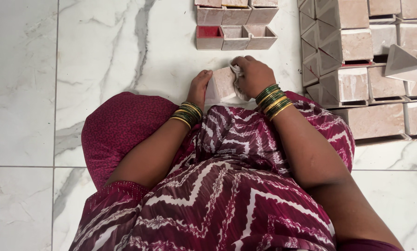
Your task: The person sits on the floor and wipes small marble boxes one at a time with a cloth, turning each box to clean its surfaces, then stacks the cleaned boxes with others on the floor.
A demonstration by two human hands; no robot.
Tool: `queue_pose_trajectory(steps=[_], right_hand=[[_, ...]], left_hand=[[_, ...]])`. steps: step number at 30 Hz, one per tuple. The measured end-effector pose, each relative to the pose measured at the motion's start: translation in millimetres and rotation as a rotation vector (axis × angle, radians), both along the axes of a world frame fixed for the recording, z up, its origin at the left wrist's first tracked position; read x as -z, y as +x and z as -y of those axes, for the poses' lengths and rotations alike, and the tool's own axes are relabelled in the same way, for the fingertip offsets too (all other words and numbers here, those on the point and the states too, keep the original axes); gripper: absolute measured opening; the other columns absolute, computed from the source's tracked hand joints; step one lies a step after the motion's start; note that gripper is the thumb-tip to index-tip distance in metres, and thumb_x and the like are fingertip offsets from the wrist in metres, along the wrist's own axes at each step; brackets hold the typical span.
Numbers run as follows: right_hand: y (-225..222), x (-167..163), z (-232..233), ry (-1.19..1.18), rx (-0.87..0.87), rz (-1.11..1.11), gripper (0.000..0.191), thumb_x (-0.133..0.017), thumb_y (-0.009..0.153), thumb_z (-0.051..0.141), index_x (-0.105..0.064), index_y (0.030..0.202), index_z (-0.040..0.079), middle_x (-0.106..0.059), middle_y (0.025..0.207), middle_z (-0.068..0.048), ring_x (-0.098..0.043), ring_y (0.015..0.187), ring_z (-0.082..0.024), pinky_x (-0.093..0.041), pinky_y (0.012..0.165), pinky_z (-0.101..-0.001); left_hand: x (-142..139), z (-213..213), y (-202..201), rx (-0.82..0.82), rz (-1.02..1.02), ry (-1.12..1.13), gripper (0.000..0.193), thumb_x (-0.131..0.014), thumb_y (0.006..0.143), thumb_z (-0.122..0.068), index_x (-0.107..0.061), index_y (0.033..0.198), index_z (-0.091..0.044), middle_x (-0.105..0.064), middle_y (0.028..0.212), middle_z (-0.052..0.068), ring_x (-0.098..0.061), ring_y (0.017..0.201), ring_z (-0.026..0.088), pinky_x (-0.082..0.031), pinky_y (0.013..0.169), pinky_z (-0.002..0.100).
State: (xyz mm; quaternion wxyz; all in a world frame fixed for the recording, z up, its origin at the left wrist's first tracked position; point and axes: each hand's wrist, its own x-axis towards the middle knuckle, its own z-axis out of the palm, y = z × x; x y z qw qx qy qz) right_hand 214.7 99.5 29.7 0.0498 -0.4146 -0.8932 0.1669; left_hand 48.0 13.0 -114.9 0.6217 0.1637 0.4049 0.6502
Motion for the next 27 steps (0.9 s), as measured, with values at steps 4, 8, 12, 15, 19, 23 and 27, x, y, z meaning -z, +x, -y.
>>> queue_pose_trajectory(steps=[4,8,12,15,19,23,27], right_hand=[[-5.3,4.7,8.3,-0.048,-0.054,-0.031,0.051,-0.073,0.077,0.017,-0.060,0.127,0.015,-0.069,0.112,-0.012,-0.070,0.092,-0.037,-0.056,0.079,-0.0488],[-10.5,8.5,22.2,-0.083,-0.124,-0.005,0.054,-0.072,0.079,0.015,-0.058,0.131,0.016,-0.071,0.114,-0.010,-0.071,0.095,-0.035,-0.056,0.081,-0.0481],[-13.0,10.7,27.2,-0.122,-0.150,0.057,0.049,-0.074,0.084,0.021,-0.058,0.129,0.015,-0.071,0.111,-0.012,-0.071,0.095,-0.034,-0.056,0.079,-0.0474],[-13.0,14.6,26.3,-0.120,-0.150,0.058,0.045,-0.074,0.085,0.024,-0.059,0.126,0.014,-0.071,0.110,-0.011,-0.071,0.095,-0.034,-0.056,0.080,-0.0470],[-9.3,22.6,20.7,-0.101,-0.103,0.105,0.038,-0.074,0.083,0.024,-0.065,0.119,0.016,-0.071,0.108,-0.010,-0.071,0.096,-0.034,-0.056,0.082,-0.0470],[-3.0,27.6,7.6,-0.071,0.000,0.152,0.038,-0.072,0.078,0.015,-0.069,0.116,0.018,-0.071,0.110,-0.009,-0.071,0.096,-0.034,-0.057,0.082,-0.0458],[3.3,29.8,-3.2,-0.116,0.063,0.306,0.046,-0.079,0.074,0.020,-0.069,0.118,0.017,-0.070,0.112,-0.009,-0.070,0.100,-0.034,-0.056,0.084,-0.0462]], left_hand=[[-4.5,-1.2,0.1,-0.027,-0.003,-0.011,0.026,-0.057,0.105,-0.032,-0.060,0.099,-0.007,-0.062,0.087,0.002,-0.060,0.082,0.013,-0.052,0.079,0.028],[1.2,-2.2,-0.6,0.023,-0.044,0.027,0.032,-0.058,0.109,-0.038,-0.056,0.098,-0.007,-0.057,0.081,0.007,-0.057,0.070,0.016,-0.049,0.066,0.029],[5.6,-4.9,3.4,0.122,-0.274,-0.167,0.040,-0.053,0.103,-0.045,-0.054,0.111,-0.006,-0.062,0.088,0.007,-0.062,0.074,0.014,-0.054,0.066,0.026],[9.2,-6.1,7.7,0.213,-0.463,-0.259,0.042,-0.059,0.097,-0.038,-0.050,0.119,-0.004,-0.067,0.097,0.009,-0.068,0.082,0.016,-0.054,0.070,0.030],[16.6,-3.1,11.5,0.205,-0.610,-0.147,0.042,-0.068,0.093,-0.025,-0.052,0.123,0.000,-0.070,0.111,0.017,-0.069,0.101,0.021,-0.055,0.091,0.034],[19.1,-3.4,10.5,0.186,-0.710,-0.045,0.052,-0.068,0.089,-0.020,-0.047,0.132,-0.001,-0.063,0.129,0.020,-0.063,0.120,0.027,-0.050,0.105,0.038],[11.7,2.9,10.5,0.285,-1.032,-0.091,0.071,-0.076,0.086,-0.022,-0.041,0.144,0.001,-0.051,0.144,0.025,-0.052,0.133,0.034,-0.041,0.112,0.042]])
